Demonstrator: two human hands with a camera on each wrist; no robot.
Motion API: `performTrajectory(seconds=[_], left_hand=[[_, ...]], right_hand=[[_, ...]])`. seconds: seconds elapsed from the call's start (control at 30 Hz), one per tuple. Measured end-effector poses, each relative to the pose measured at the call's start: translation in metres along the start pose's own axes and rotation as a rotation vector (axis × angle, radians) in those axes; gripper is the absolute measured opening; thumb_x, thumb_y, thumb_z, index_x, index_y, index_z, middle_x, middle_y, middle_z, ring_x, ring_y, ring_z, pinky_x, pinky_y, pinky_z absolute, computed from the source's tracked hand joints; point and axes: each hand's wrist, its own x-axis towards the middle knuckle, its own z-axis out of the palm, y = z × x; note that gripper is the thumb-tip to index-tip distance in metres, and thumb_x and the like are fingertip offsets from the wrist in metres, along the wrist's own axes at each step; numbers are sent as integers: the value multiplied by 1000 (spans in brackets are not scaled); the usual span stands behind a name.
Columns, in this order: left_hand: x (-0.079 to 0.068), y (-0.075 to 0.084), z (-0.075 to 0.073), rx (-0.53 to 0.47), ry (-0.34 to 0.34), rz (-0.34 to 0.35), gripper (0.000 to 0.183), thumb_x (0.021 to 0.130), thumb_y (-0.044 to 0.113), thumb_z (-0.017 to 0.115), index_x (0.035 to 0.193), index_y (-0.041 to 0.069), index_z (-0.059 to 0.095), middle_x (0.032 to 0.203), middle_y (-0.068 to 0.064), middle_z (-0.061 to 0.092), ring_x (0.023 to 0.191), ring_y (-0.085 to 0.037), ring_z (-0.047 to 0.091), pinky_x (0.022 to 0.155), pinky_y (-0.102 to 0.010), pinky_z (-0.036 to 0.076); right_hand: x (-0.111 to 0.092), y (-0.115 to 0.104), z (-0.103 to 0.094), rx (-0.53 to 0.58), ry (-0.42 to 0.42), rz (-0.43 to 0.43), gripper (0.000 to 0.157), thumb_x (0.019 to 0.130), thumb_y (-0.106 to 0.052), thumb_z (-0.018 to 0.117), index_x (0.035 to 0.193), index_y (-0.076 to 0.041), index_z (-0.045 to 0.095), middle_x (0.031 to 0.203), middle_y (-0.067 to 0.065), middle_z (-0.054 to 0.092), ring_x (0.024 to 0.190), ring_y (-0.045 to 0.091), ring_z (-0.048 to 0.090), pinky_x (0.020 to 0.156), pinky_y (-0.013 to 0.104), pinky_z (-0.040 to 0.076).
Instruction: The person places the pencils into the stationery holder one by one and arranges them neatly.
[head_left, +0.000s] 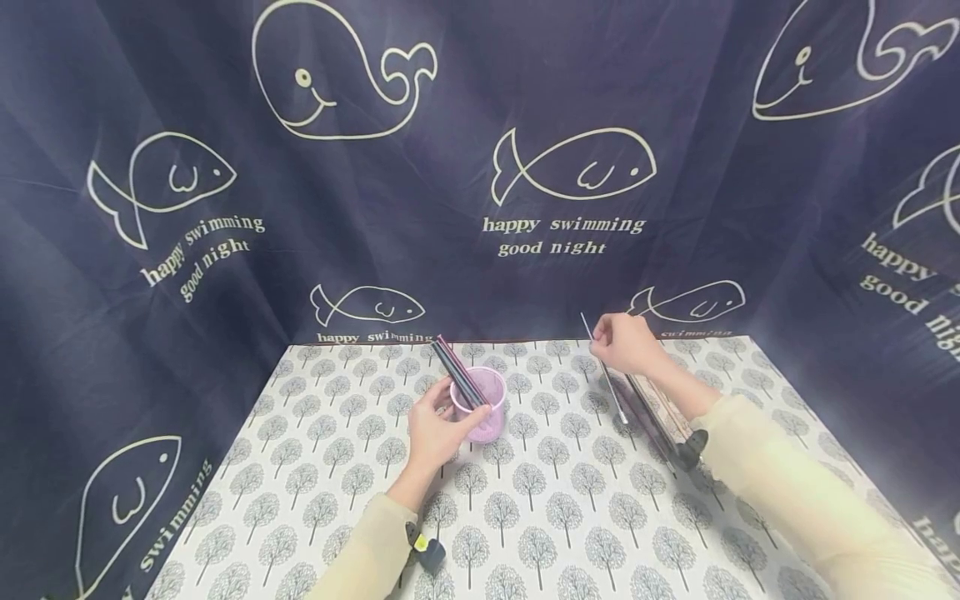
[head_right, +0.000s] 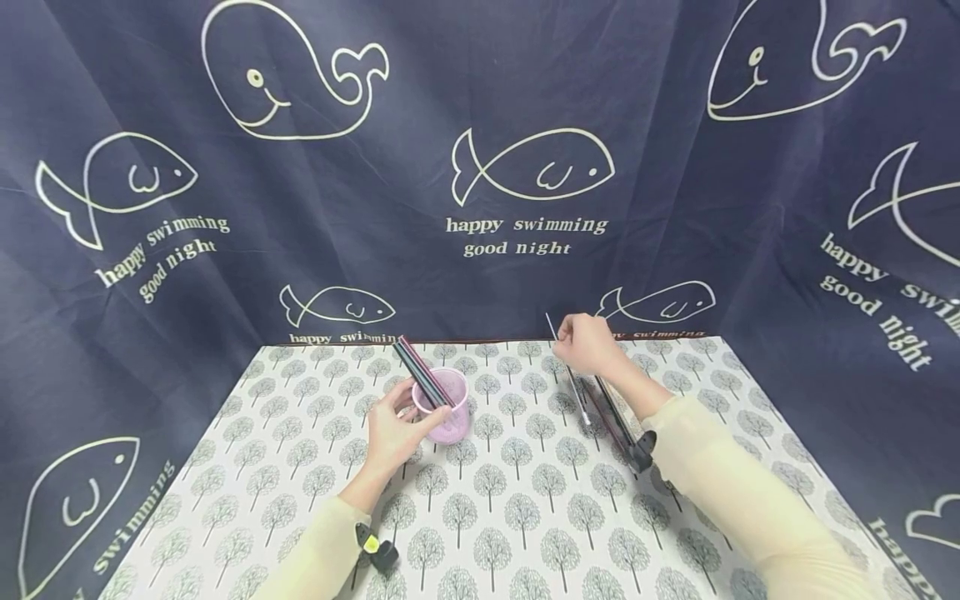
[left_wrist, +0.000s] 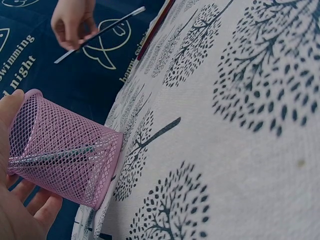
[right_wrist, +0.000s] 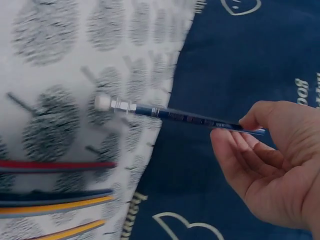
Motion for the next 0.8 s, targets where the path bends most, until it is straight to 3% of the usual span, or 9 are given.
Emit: performTrajectory(seconds=[0.17, 0.43, 0.8], left_hand=[[0, -1, 1, 7, 2, 9, 72, 74, 26, 99, 135, 4, 68, 122, -17, 77, 116, -34, 75, 100, -42, 67], [-2, -1, 1, 7, -1, -44, 75, 72, 26, 100, 137, 6, 67, 125, -16, 76, 119, -34, 74, 103, -43, 65], [-1, 0, 2, 5, 5, -31, 74, 72, 27, 100, 136, 7, 68, 125, -16, 76, 118, -33, 74, 103, -41, 65]], right_hand=[[9, -20, -7, 73, 76, 4, 5, 87, -14, 66, 88, -9, 66, 75, 5, 70, 67, 19, 63, 63, 29, 51], [18, -53, -1, 194, 165, -6, 7, 92, -16, 68, 95, -9, 66, 83, 6, 74, 74, 20, 68, 72, 32, 55], [27, -94, 9, 358, 209, -130, 8, 96, -10, 71, 102, -11, 65, 89, 5, 75, 79, 18, 70, 70, 28, 63]])
